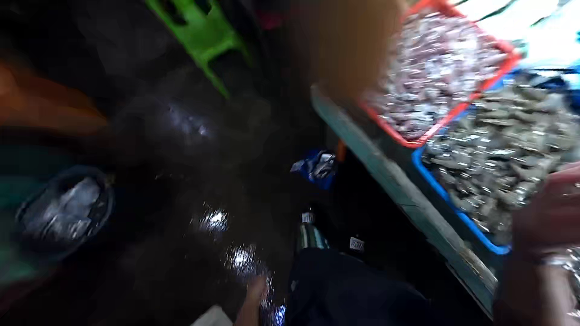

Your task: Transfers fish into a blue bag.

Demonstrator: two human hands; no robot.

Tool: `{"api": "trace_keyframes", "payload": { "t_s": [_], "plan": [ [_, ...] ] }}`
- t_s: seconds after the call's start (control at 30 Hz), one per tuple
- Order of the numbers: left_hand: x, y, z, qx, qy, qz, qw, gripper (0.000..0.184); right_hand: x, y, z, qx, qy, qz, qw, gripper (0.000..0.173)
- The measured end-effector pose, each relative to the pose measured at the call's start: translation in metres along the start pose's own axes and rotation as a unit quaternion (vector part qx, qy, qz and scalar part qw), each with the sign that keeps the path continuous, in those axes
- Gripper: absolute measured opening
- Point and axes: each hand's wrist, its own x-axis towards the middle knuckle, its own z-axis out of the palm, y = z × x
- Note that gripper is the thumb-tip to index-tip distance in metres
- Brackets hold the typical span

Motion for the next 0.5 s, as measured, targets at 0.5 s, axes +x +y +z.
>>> {"api": "trace_keyframes", "payload": {
  "t_s": [0.5],
  "plan": [
    [0.319,0.552,0.180,0.193,-0.066,0.437,0.876,0.086,-0.308,-0.021,0.711,0.139,-0.361,0.766,0.513,0.046]
  ]
}}
